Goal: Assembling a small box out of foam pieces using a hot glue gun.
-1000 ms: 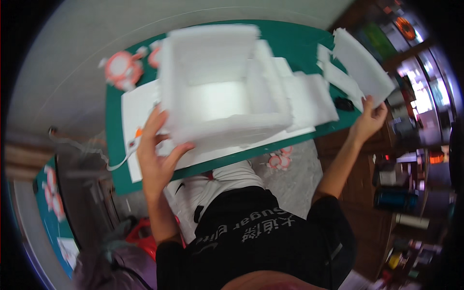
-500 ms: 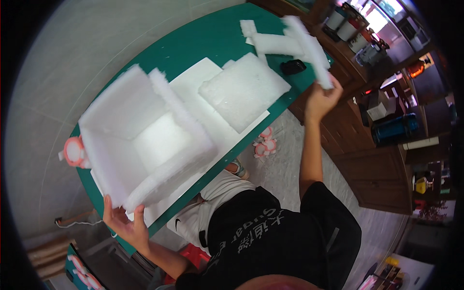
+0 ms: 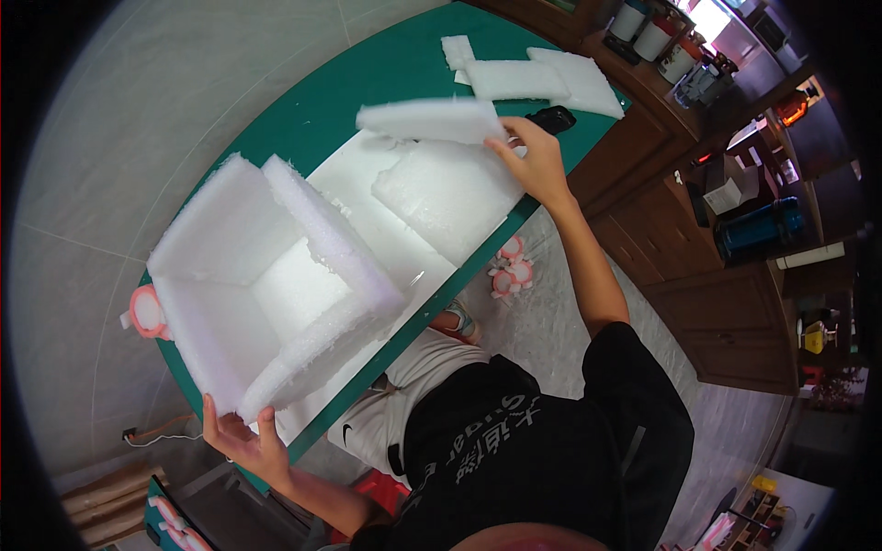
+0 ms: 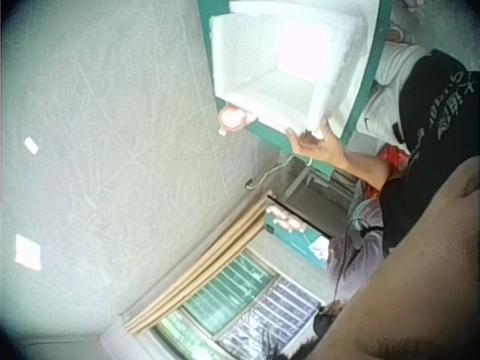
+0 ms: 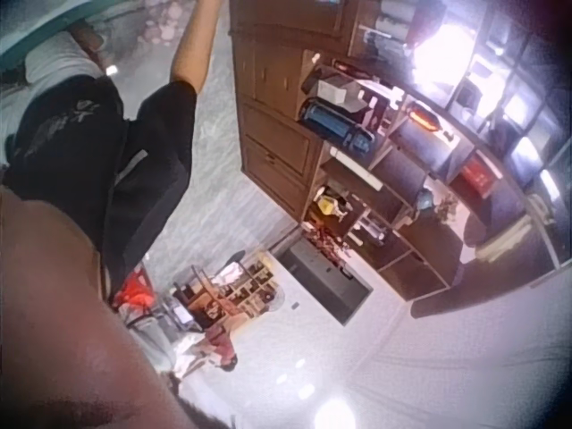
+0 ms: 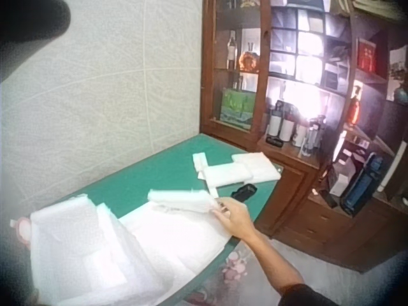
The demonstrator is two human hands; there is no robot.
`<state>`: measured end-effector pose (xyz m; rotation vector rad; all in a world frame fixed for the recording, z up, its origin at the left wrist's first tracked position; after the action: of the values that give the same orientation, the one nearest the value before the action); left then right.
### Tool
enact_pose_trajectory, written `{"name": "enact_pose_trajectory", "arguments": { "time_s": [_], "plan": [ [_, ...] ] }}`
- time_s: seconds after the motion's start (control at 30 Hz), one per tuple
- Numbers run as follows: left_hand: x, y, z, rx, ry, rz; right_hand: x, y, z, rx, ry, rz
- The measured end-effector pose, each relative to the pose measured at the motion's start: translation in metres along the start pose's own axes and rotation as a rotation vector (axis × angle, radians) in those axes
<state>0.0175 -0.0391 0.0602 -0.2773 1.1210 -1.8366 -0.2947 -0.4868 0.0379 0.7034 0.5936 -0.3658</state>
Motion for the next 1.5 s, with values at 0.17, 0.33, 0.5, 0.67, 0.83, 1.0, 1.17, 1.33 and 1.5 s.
{"name": "enact_pose_trajectory", "arguments": {
  "time_s": [0.17, 0.33, 0.5, 0.67, 0.83, 1.0, 1.17, 1.33, 1.5],
  "plan": [
    [0.003, 0.001, 0.003, -0.002, 0.011, -0.007, 0.014, -0.049, 0.015, 0.43, -0.096, 0.513],
    [0.0, 0.001, 0.001, -0.025, -0.023, -0.007, 0.051, -0.081, 0.034, 0.581, 0.177, 0.365],
    [-0.005, 0.008, -0.009, -0.017, -0.06, -0.02, -0.035, -0.183, 0.075, -0.005, -0.252, -0.565],
    [0.008, -0.004, -0.001, -0.014, 0.01, -0.001, -0.107, -0.401, 0.039, 0.823, -0.12, -0.853],
    [0.004, 0.0, 0.0, 0.017, -0.003, -0.008, -0.116, -0.493, 0.012, 0.923, -0.066, -0.078],
    [-0.002, -0.01, -0.002, 0.01, -0.017, 0.078, -0.063, -0.467, 0.003, 1.114, -0.087, 0.152],
    [0.014, -0.01, 0.01, 0.045, 0.002, 0.038, -0.113, -0.493, -0.013, 1.099, -0.36, 0.383],
    [0.008, -0.018, 0.007, 0.079, -0.031, 0.05, -0.171, -0.472, 0.036, 0.834, -0.598, 0.547],
    [0.009, -0.015, 0.008, 0.063, -0.024, 0.012, -0.227, -0.372, 0.061, 0.622, -0.687, 0.649]
  ]
}}
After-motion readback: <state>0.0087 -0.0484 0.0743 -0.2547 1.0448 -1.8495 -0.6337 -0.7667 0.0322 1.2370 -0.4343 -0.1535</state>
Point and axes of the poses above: each hand's wrist, its own z-axis towards the middle knuckle, its own x-axis out of the palm, y = z × x, the point moved 9 cm from there along z, towards the middle knuckle, and after that the axes turned 9 degrees about -z, right-handed, at the moved point
